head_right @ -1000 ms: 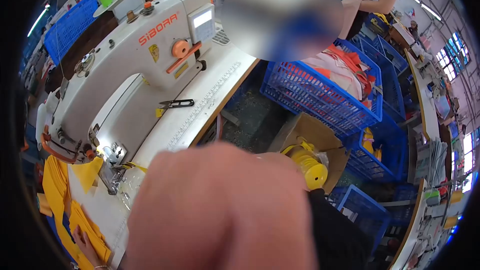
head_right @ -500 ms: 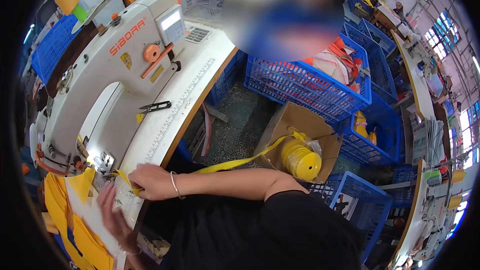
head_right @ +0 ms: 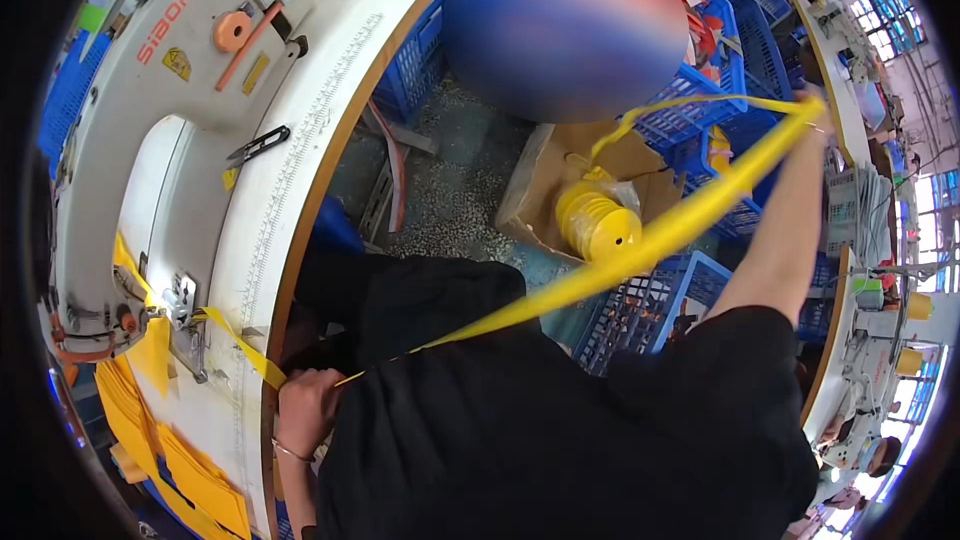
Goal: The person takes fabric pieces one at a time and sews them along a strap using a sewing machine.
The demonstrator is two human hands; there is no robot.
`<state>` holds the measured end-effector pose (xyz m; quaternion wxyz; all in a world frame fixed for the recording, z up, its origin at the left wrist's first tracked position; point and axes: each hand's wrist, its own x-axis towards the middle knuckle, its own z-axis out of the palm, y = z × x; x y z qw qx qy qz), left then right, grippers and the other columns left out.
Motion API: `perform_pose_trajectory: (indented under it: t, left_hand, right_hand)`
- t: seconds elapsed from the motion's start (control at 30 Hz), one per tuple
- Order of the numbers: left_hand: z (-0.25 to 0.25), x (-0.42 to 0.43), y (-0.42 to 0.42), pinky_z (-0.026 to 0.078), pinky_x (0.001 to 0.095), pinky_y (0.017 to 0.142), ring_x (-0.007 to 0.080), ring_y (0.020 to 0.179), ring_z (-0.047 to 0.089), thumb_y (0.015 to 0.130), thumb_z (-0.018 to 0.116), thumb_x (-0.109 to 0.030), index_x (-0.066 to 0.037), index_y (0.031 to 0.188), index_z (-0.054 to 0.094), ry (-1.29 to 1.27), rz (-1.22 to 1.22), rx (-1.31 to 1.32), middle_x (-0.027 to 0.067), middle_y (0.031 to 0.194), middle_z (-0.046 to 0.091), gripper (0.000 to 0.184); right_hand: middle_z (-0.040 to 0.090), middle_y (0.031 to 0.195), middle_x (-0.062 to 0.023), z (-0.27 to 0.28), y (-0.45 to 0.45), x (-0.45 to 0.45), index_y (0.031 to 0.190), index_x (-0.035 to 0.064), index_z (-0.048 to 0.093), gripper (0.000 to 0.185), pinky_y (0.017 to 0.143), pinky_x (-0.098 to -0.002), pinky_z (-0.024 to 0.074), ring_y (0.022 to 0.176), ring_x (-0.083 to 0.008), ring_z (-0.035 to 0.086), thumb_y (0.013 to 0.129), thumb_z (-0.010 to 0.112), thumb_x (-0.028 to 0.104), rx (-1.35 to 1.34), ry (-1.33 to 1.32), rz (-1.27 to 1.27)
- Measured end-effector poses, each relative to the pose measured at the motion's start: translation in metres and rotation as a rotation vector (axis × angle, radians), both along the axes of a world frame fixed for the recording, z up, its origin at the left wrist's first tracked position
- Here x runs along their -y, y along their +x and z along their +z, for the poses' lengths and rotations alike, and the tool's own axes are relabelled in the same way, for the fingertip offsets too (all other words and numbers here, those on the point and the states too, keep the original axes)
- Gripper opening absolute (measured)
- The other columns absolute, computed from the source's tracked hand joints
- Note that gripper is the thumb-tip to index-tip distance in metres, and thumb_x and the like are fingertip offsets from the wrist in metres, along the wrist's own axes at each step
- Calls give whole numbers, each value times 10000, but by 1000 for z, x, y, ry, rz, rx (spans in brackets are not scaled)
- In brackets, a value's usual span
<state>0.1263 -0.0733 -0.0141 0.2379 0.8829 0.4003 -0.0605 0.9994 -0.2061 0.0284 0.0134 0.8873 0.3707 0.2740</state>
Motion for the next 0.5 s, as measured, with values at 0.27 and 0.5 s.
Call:
perform_pose_trajectory:
  t: [0.27, 0.5]
  left_hand:
    - [32, -28, 82, 468, 387, 816, 272, 910, 608, 823, 715, -171, -71, 1216, 622, 162, -158, 315, 86, 1069, 646, 416]
    - [156, 11, 190, 450, 400, 965, 252, 1098, 590, 995, 544, -229, -43, 1279, 531, 124, -539, 1273, 109, 1265, 579, 340]
  right_hand:
    - [712, 943, -48, 253, 40, -30, 1278, 102, 642, 325, 705, -295, 498, 785, -216, 625, 975, 574, 199, -146, 884, 705]
    - [671, 1144, -61, 173, -309, -239, 1286, 121, 636, 566, 879, -353, 475, 1005, -285, 616, 726, 695, 62, -53, -252, 991]
